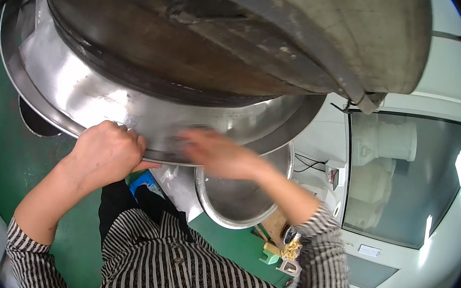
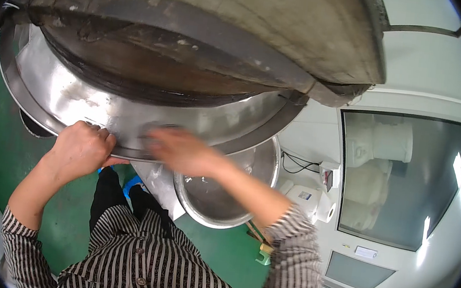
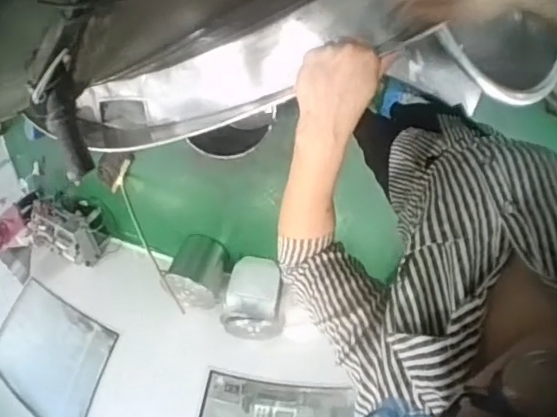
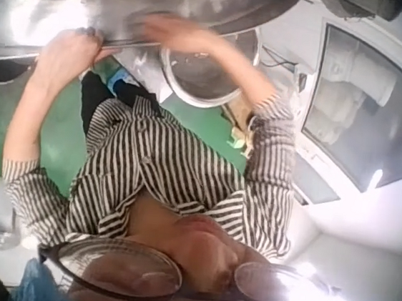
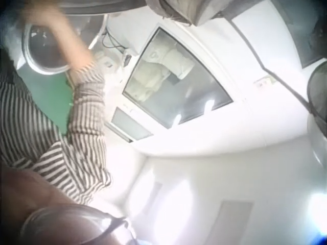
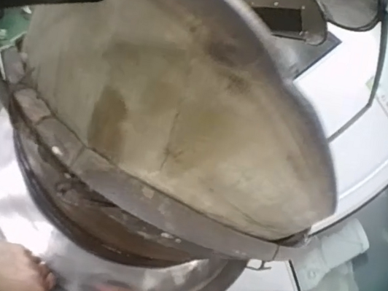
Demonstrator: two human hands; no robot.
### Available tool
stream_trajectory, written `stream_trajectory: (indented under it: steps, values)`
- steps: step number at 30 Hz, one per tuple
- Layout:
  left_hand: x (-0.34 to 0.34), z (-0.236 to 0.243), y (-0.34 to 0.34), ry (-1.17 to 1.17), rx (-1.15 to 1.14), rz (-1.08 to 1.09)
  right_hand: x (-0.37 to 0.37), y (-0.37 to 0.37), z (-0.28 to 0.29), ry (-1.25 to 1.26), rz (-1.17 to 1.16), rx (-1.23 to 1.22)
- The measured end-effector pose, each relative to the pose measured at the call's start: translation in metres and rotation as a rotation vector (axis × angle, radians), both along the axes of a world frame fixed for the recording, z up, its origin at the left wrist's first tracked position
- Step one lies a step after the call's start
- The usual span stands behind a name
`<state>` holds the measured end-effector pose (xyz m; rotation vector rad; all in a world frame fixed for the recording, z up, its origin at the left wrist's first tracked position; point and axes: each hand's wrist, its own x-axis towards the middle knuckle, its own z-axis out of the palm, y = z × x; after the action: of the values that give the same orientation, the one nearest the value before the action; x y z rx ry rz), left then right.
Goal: Cleaning the surfaces and components of a large industrial food processing machine using a cloth and water.
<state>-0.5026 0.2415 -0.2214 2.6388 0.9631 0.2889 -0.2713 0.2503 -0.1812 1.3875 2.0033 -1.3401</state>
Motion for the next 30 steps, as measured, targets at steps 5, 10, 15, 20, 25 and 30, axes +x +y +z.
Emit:
stream_trajectory:
  steps: [5,10,15,20,25,30]
  values:
    - [-0.006,-0.002,0.002,0.008,0.02,0.007,-0.041,0.006,-0.022,0.166,-0.041,0.028]
    - [-0.008,0.003,-0.002,0.1,0.046,0.035,0.118,0.031,-0.004,-0.586,0.085,0.099]
    - [-0.001,0.001,0.001,0.01,0.098,0.029,0.251,0.085,-0.011,-1.002,0.334,0.554]
    - [-0.001,0.0,0.001,0.127,0.083,0.008,0.228,0.087,-0.018,-0.861,0.3,0.417]
    - [-0.008,-0.004,-0.001,0.078,0.184,0.028,0.105,0.034,-0.009,-0.054,-0.029,-0.124]
    - [-0.004,-0.009,0.006,0.054,0.196,0.007,-0.009,0.019,-0.033,0.423,0.003,0.012]
